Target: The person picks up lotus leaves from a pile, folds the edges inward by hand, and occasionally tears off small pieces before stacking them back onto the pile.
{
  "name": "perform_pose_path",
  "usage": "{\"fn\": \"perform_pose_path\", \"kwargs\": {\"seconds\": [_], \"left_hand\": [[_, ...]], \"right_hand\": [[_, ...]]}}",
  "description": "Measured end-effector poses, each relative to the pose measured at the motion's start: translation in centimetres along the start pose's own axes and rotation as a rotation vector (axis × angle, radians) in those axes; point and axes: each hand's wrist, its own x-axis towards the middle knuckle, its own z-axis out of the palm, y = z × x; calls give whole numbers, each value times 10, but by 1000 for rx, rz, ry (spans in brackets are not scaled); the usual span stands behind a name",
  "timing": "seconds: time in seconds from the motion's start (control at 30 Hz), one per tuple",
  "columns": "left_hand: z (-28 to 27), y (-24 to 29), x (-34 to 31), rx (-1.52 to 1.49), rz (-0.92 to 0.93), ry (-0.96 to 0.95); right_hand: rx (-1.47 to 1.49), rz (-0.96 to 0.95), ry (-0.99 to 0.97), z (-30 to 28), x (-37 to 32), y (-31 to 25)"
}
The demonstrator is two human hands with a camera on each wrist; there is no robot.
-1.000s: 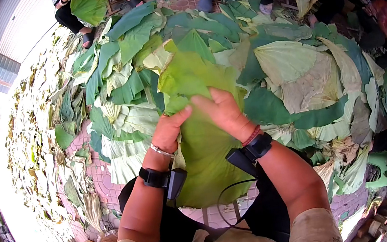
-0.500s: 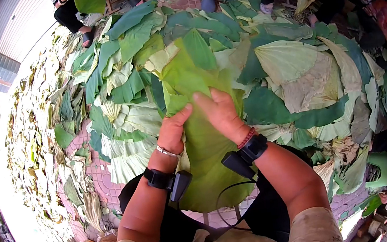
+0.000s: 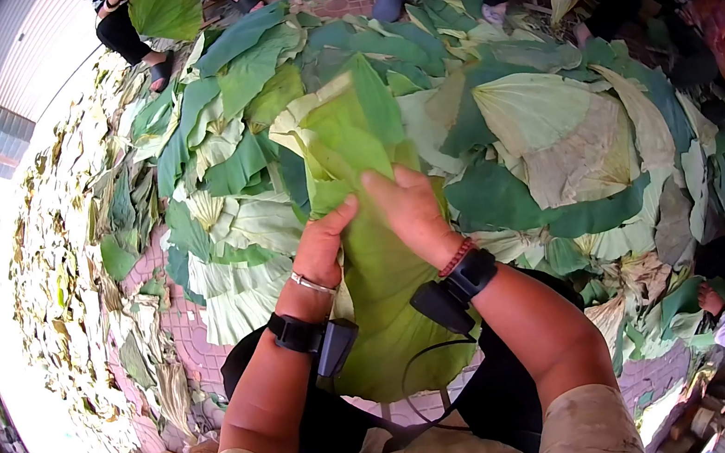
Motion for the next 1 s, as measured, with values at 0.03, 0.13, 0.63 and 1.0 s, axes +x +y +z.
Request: {"fn": "perform_pose_path", "kwargs": {"seconds": [0.03, 0.13, 0.63, 1.0], "left_hand": [[0, 0, 0, -1, 6, 1], [1, 0, 1, 3, -4, 24], [1, -1, -1, 0, 11, 29], [-4, 6, 0, 410, 40, -20]], "right_hand": [[8, -6, -1, 0, 0, 0], [17, -7, 3, 1, -1, 0], [115, 48, 55, 8, -5, -6], [-128, 21, -17, -2, 2, -4]]}}
